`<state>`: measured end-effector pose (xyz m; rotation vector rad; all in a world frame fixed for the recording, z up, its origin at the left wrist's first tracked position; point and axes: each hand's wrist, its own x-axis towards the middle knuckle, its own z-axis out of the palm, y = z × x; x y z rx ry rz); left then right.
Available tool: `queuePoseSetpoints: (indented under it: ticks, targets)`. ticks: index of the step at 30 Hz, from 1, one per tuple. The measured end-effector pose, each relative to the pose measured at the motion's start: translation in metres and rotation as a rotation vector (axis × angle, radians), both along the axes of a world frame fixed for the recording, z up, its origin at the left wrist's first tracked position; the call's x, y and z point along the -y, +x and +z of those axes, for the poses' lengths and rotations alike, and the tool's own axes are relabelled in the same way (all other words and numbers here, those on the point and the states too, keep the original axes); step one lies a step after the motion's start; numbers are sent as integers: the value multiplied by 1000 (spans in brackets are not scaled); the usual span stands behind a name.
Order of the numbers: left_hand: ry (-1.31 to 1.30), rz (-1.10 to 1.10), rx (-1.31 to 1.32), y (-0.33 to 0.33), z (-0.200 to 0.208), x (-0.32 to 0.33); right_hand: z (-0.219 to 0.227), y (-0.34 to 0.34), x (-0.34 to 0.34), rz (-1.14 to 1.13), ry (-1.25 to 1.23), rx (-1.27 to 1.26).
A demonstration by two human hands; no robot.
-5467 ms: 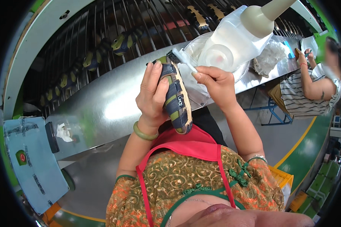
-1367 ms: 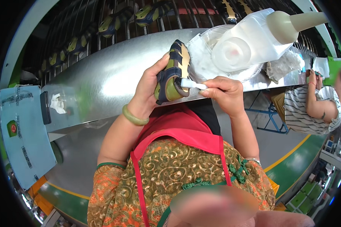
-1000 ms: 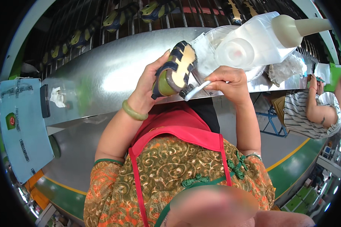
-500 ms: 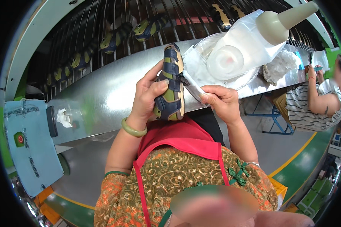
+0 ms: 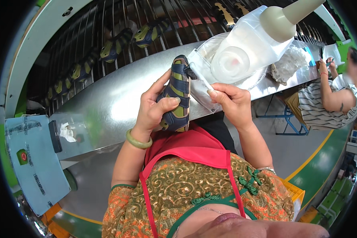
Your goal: The person takes sandals from a conveyor rack, applies liquid along their edges using a small brush dipped in a container, and places the sandals back onto the conveyor rack.
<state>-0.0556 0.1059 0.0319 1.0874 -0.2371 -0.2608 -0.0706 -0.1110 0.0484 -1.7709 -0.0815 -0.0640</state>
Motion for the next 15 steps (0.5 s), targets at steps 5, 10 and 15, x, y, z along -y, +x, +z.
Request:
queuePoseSetpoints:
  ticks: [5,10,15]
  targets:
    - [-91,32,-81,0,-16,-1,-1,6,3,-32,114,-30]
    - [-494,-80,-46,8,-20,-15,3,0,15,-6,244,-81]
    - [114,224,401,16,-30,-2,11,6,21,21,264,-13]
